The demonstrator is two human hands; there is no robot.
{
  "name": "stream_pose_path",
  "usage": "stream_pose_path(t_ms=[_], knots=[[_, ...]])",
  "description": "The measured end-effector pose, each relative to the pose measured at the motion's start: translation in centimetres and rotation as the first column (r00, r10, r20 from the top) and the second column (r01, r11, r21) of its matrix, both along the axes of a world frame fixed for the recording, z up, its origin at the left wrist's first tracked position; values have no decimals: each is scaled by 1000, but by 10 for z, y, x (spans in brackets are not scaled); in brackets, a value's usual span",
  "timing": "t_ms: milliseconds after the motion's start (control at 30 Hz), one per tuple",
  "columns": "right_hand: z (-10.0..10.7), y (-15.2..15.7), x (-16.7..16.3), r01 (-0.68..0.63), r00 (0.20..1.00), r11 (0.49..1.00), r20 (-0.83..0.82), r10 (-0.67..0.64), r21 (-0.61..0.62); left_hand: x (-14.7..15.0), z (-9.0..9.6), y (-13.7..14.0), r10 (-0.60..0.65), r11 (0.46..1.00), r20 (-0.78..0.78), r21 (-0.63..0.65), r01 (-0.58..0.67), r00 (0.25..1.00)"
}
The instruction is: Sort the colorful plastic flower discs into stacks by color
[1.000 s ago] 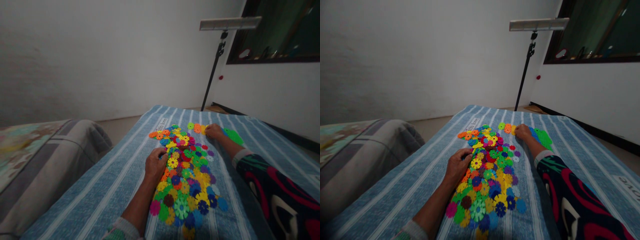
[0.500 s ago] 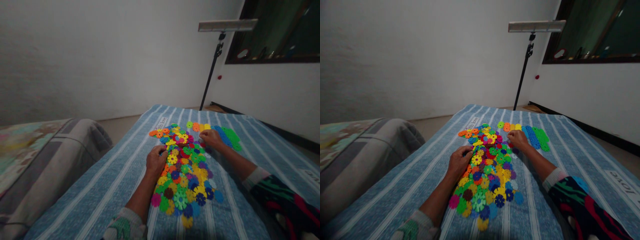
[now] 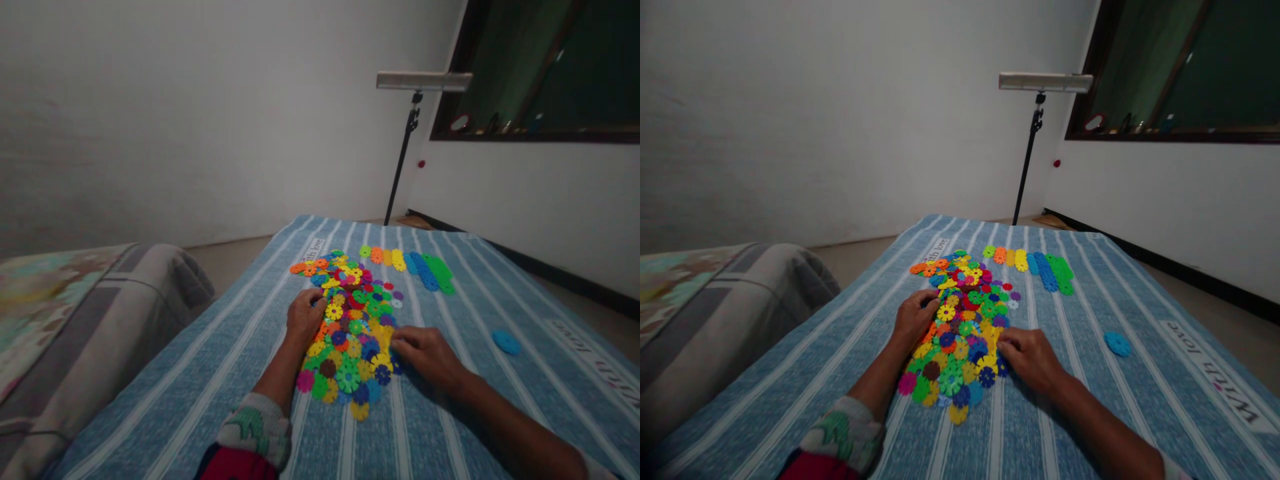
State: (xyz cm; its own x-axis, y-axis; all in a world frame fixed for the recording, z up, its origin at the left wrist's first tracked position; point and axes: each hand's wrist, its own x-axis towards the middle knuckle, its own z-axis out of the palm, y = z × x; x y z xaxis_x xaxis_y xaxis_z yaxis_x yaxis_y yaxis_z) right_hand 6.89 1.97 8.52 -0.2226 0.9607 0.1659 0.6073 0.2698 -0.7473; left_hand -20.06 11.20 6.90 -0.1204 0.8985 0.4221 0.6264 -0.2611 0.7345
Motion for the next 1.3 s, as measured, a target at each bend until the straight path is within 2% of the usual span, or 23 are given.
stream_pose_path(t_ms=[133,233,300,700,867,1100,1300], knots=[[-7,-28,16,82,997,996,-6,-82,-24,2,3,-1,-4,1000,-27,-8,4,1000],[-14,-35,23,174,984,984,-30,-175,-24,4,4,-1,-2,1000,-54,-5,2,999],[-19,-35,23,191,981,981,-45,-191,-17,5,4,-2,-5,1000,-71,4,5,997],[-26,-32,21,115,991,993,-68,-116,-14,11,7,-3,-111,990,-170,63,124,979],[-28,-31,20,113,992,993,-57,-114,-17,15,7,-1,-93,994,-240,36,105,966],[-29,-30,19,109,993,994,-39,-109,-11,24,17,-4,-61,998,-352,-9,62,934],[-26,-31,19,91,995,996,-26,-91,-16,21,15,-2,-100,993,-346,31,118,933]])
